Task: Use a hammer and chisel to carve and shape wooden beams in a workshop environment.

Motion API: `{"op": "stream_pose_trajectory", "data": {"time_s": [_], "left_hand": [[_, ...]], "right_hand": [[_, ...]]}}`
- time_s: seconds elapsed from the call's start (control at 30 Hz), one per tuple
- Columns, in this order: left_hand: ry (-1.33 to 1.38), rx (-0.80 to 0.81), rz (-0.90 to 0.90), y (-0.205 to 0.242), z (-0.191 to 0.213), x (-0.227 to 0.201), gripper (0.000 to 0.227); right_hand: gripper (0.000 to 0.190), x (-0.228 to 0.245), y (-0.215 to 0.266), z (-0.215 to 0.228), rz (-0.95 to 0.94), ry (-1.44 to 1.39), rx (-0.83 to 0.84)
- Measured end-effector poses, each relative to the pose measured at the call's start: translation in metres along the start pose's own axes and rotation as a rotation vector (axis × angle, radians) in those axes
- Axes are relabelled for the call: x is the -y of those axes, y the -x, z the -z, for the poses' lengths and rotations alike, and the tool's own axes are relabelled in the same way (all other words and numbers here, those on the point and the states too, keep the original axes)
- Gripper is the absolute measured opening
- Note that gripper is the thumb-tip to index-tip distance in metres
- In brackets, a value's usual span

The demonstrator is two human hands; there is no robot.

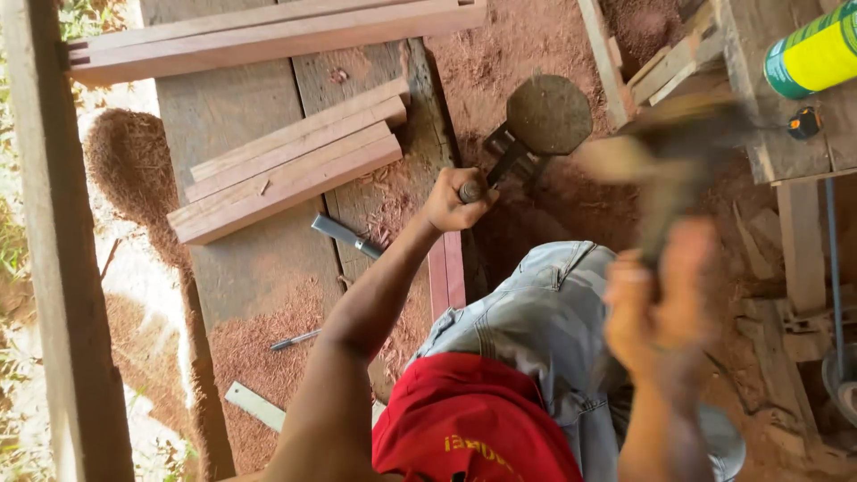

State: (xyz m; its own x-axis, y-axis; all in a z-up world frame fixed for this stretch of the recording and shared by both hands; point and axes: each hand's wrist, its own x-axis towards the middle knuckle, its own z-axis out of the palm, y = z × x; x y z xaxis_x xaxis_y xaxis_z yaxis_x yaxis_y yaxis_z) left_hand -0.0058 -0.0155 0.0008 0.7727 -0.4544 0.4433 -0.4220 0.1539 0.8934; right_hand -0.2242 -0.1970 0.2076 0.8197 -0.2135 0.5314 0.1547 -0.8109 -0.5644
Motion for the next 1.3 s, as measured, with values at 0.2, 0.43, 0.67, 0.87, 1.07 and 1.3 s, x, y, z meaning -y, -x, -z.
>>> {"op": "stream_pose_trajectory", "data": {"time_s": [0.2, 0.43, 0.67, 0.87, 1.07, 1.3], "left_hand": [[0.032, 0.015, -0.045, 0.008, -0.001, 0.010, 0.024], [1.052, 0.204, 0.762, 0.006, 0.001, 0.062, 0.023], [-0.018, -0.027, -0.025, 0.010, -0.005, 0.016, 0.026], [-0.115, 0.097, -0.156, -0.003, 0.006, -0.022, 0.034], [-0.161, 0.003, -0.215, 0.066, -0.028, -0.004, 0.022], [-0.212, -0.051, -0.280, 0.059, -0.048, 0.005, 0.036]], "right_hand": [[0.032, -0.037, 0.029, -0.038, 0.033, -0.482, -0.221], [0.055, -0.011, 0.016, -0.069, -0.115, -0.079, 0.413], [0.035, -0.024, -0.001, -0.005, -0.082, -0.611, -0.196], [0.052, -0.021, 0.027, -0.094, -0.011, 0.152, 0.413], [0.055, -0.078, 0.049, -0.084, -0.099, -0.005, 0.280], [0.066, -0.163, 0.103, -0.110, -0.488, -0.036, 0.284]]}}
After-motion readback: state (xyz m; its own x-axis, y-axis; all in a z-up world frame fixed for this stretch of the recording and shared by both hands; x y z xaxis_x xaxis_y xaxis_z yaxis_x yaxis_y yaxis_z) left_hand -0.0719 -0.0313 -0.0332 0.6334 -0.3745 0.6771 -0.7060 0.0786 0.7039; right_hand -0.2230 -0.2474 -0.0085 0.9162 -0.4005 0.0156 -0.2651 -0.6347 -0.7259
